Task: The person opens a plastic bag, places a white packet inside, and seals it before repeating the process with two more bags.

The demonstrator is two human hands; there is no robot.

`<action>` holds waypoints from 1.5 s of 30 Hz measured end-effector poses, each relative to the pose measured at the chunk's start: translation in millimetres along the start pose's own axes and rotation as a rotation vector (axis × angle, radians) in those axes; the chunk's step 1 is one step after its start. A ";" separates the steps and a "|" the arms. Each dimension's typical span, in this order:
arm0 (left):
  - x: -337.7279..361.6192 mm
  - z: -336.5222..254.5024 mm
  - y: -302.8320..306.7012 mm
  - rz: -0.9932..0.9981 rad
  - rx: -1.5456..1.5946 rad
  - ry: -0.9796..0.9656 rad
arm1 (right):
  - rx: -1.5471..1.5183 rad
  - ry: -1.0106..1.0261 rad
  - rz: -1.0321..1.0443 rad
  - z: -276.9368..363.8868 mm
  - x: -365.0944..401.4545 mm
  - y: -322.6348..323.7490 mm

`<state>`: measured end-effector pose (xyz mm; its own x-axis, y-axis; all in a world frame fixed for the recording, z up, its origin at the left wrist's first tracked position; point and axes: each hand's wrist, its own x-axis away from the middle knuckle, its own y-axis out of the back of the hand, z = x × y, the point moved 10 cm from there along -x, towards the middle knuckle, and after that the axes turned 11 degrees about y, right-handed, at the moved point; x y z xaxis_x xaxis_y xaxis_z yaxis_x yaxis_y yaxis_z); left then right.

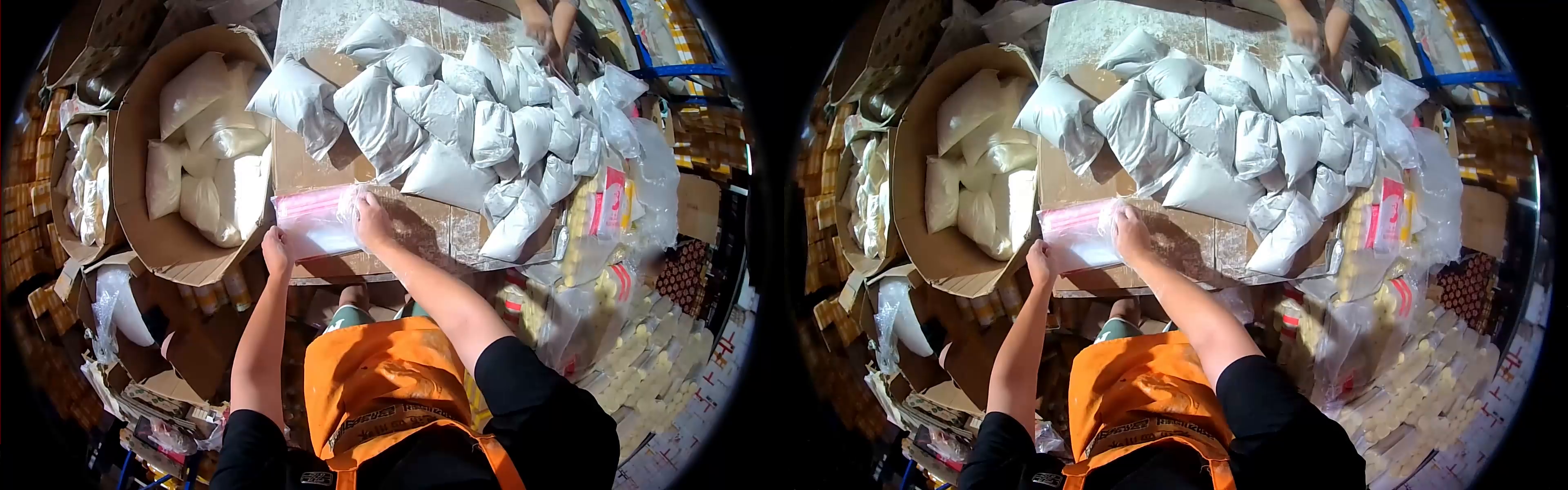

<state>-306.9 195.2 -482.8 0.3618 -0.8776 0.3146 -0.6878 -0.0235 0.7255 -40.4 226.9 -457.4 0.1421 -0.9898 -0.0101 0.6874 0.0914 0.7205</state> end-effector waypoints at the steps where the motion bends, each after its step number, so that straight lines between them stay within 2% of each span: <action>1: -0.5 0.8 -2.3 0.002 0.003 -0.003 | 0.004 0.000 -0.003 1.4 1.3 -4.0; 3: -3.5 0.5 -6.6 0.019 -0.026 0.050 | 0.007 -0.037 -0.167 1.1 -0.3 7.4; 4: -0.9 -4.9 -5.1 0.019 -0.022 0.046 | -0.070 -0.088 -0.155 -4.1 0.8 6.0; 7: 6.6 -4.9 -7.1 0.066 -0.137 0.109 | -0.048 -0.067 -0.157 2.4 4.4 3.0; 8: 8.3 1.8 -11.3 0.051 -0.129 0.105 | 0.000 0.012 -0.247 10.7 5.3 8.8; 9: 10.1 7.4 -14.2 0.035 -0.120 0.101 | 0.002 0.015 -0.254 13.3 8.8 7.8; 11: 13.3 8.2 -17.0 0.051 -0.160 0.109 | 0.014 -0.108 -0.190 7.7 18.0 -0.8; 13: 19.3 7.1 -16.1 0.069 -0.106 0.156 | 0.006 -0.115 -0.222 11.0 23.0 -0.5; 17: 21.1 3.0 -16.7 0.101 -0.121 0.126 | -0.054 -0.142 -0.393 9.5 30.8 7.5; 19: 23.4 -7.4 -14.2 0.077 -0.125 0.057 | -0.414 -0.513 -0.468 -25.5 42.8 -8.7; 20: 27.2 -16.0 -11.9 0.052 -0.113 0.007 | -0.329 -0.537 -0.455 -23.0 43.7 -3.1; 21: 33.0 -32.4 -7.5 0.028 -0.104 -0.043 | -0.338 -0.530 -0.465 -23.1 43.4 -1.1; 23: 45.0 -71.4 -6.4 0.093 -0.133 -0.067 | -0.116 -0.515 -0.182 -24.1 40.3 -13.7; 25: 59.2 -103.9 -18.1 0.160 -0.080 -0.091 | -0.120 -0.473 -0.179 -20.7 43.1 -8.1; 27: 75.7 -137.5 -27.1 0.131 -0.026 -0.107 | -0.210 -0.366 -0.122 -17.2 41.7 -15.8; 28: 76.6 -137.8 -40.4 0.198 0.000 -0.009 | -0.128 -0.311 -0.235 8.0 41.5 16.4; 29: 76.1 -137.2 -49.3 0.195 0.008 0.036 | -0.123 -0.306 -0.245 9.2 44.2 17.1; 31: 68.3 -124.9 -63.1 0.182 0.036 0.071 | -0.334 -0.342 -0.428 2.3 59.0 23.1; 32: 67.9 -122.6 -65.8 0.177 0.046 0.060 | -0.263 -0.298 -0.417 7.6 62.1 28.3; 34: 70.0 -97.7 -64.7 0.176 -0.045 0.270 | -0.328 -0.307 -0.460 11.9 67.0 25.9; 35: 68.5 -78.9 -74.1 0.253 -0.066 0.303 | -0.378 -0.341 -0.504 19.4 70.1 26.2; 36: 72.2 -81.7 -65.9 0.247 -0.075 0.322 | -0.307 -0.310 -0.528 18.0 71.5 18.1; 37: 76.9 -84.0 -57.1 0.242 -0.085 0.345 | -0.478 -0.292 -0.553 34.6 66.8 28.4; 38: 76.5 -78.0 -58.9 0.241 -0.075 0.339 | -0.392 -0.243 -0.536 55.9 65.5 48.3; 40: 64.2 -55.0 -68.2 0.104 -0.029 0.253 | -0.298 -0.189 -0.524 75.5 59.7 80.1; 42: 33.3 17.7 -130.6 0.079 0.263 0.253 | -0.493 -0.195 -0.475 71.9 61.1 81.5; 43: 34.3 -6.1 -109.4 0.067 0.407 0.247 | -0.616 -0.167 -0.529 75.7 61.0 94.7; 44: 49.8 -31.4 -91.4 0.098 0.014 0.156 | -0.605 -0.173 -0.486 77.1 61.7 107.4; 45: 51.6 -31.5 -94.9 0.103 0.025 0.160 | -0.595 -0.177 -0.442 85.6 59.7 129.9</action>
<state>-203.1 167.3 -516.1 0.3828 -0.7888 0.4808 -0.7410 0.0486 0.6697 -3.6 170.4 -305.1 -0.3176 -0.9461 -0.0639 0.9290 -0.3239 0.1791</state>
